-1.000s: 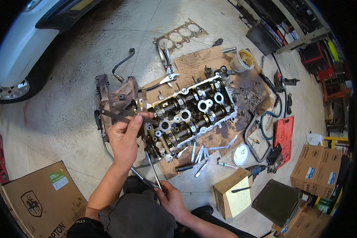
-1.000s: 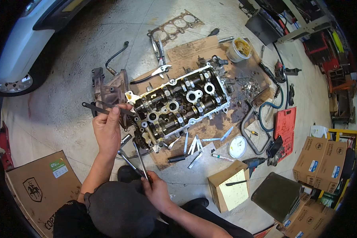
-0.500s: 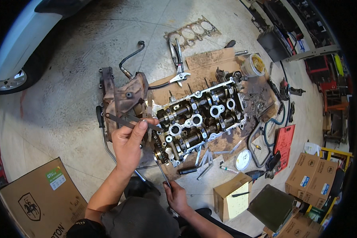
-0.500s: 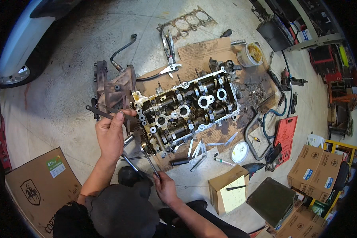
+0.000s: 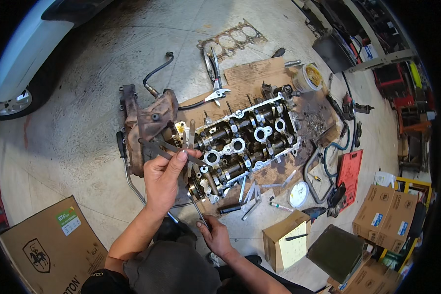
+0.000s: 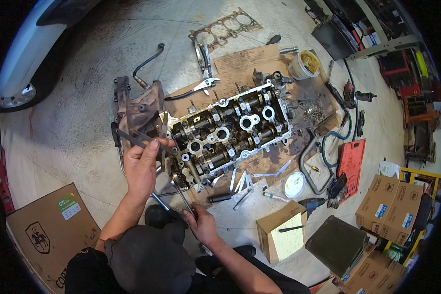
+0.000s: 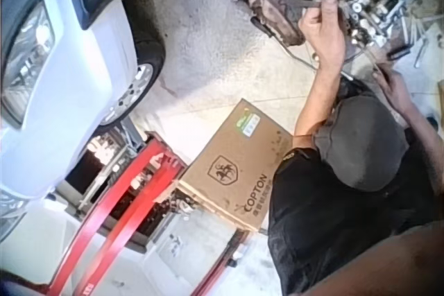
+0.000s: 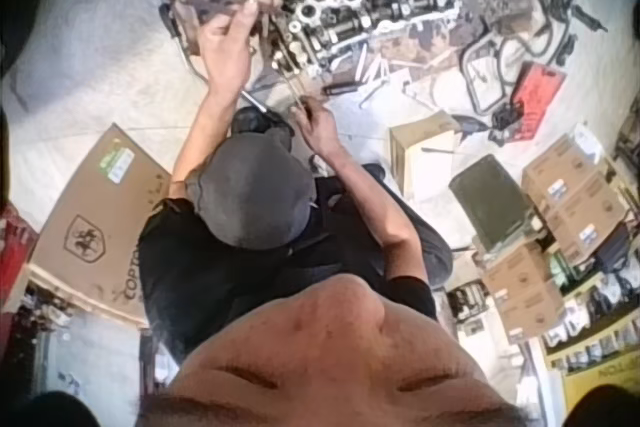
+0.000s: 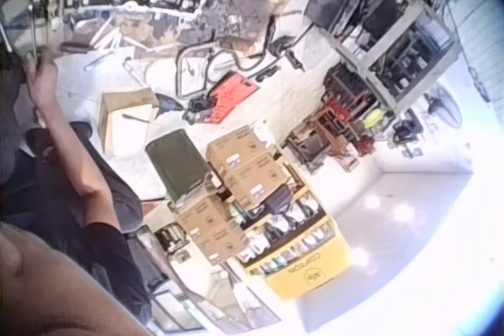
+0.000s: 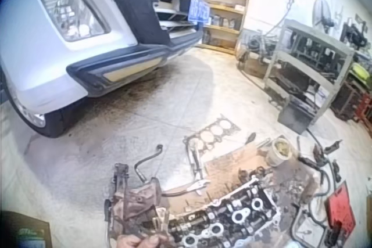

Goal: The person measures engine valve clearances using feeler gauges on a disassembled cylinder head, records values on a notepad, and adjusts components with a wrench. The person repeatedly inserts and removes feeler gauges, writes down measurements, and manipulates small engine parts.

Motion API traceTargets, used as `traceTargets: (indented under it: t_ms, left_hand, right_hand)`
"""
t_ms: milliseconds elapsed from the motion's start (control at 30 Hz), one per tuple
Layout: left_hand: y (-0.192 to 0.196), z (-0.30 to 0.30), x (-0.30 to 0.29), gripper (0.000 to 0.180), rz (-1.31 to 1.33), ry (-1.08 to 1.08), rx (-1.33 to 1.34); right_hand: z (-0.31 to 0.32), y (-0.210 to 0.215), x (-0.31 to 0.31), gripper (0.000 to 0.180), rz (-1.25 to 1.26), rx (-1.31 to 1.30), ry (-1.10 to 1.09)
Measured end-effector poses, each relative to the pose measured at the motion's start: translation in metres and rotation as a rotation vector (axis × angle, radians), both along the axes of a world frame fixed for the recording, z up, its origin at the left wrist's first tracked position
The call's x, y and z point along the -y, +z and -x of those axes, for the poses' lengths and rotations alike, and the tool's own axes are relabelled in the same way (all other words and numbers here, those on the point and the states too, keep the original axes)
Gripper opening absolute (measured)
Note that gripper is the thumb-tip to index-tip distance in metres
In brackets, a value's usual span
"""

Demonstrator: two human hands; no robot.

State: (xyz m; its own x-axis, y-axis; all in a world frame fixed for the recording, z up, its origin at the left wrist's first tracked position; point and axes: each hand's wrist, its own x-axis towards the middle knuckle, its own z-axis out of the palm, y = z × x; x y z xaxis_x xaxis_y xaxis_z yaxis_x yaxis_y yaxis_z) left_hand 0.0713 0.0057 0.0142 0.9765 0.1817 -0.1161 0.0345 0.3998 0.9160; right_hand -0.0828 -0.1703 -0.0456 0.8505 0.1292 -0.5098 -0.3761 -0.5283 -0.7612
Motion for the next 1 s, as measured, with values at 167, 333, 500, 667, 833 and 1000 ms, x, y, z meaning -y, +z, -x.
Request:
traceTargets:
  t_ms: [167,333,500,667,833,1000]
  left_hand:
    - [0.005,0.006,0.002,0.026,0.019,-0.143,-0.074]
    - [0.015,0.024,0.013,0.025,-0.049,-0.533,-0.277]
    - [0.022,0.031,0.023,0.024,0.118,-0.715,-0.166]
    - [0.014,0.041,0.014,0.023,0.02,-0.807,-0.167]
    - [0.004,0.047,0.015,0.021,0.036,-0.787,-0.065]
    - [-0.001,0.043,0.007,0.02,-0.03,-0.835,-0.11]
  right_hand:
    - [-0.022,0.03,0.008,0.024,0.056,0.426,-0.127]
    - [-0.079,0.074,0.033,0.018,-0.344,0.135,-0.477]
    - [-0.117,0.093,0.042,0.026,-0.609,-0.154,-0.401]
    - [-0.114,0.103,0.041,0.022,-0.646,-0.207,-0.316]
    - [-0.107,0.091,0.042,0.022,-0.664,-0.233,-0.2]
    - [-0.112,0.089,0.038,0.019,-0.491,-0.156,-0.288]
